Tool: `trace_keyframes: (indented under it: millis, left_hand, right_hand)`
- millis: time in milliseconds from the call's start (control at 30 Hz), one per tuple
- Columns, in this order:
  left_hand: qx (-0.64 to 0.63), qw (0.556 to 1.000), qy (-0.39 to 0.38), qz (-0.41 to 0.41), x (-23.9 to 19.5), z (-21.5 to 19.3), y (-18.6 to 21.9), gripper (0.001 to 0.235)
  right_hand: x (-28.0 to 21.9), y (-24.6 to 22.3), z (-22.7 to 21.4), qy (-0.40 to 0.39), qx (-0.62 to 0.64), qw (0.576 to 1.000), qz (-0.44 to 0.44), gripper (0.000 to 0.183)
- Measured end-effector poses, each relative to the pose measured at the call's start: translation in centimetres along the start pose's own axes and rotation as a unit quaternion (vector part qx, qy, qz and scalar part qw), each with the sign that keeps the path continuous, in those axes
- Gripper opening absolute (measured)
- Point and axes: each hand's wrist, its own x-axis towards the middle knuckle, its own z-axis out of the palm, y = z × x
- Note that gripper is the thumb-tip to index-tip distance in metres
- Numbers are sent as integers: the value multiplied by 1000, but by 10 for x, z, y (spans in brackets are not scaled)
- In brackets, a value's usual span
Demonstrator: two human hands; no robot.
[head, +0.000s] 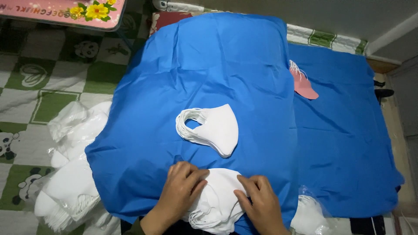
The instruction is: Picking up individual face masks, unfolding them, and stacking them neatly on a blue surface.
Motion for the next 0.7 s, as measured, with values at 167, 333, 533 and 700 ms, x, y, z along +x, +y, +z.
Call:
trace_keyframes:
  millis: [167,333,533,700]
  left_hand:
    - [-12,1000,0,-12,0,0,1,34]
    - [-4,1000,-2,-1,1,0,2,23]
    - [-2,1000,-5,-5,0,1,1,38]
    - [-86,996,-15,-8,1,-9,11,13]
  right_hand:
    - [-1,-5,-2,37,-5,999,-23,22]
    - [1,-8,-5,32,14,999,-33,20]
    - [-2,-5,-5,43,59,997,-37,11]
    - [-10,11,-14,-74,192,969,139,7]
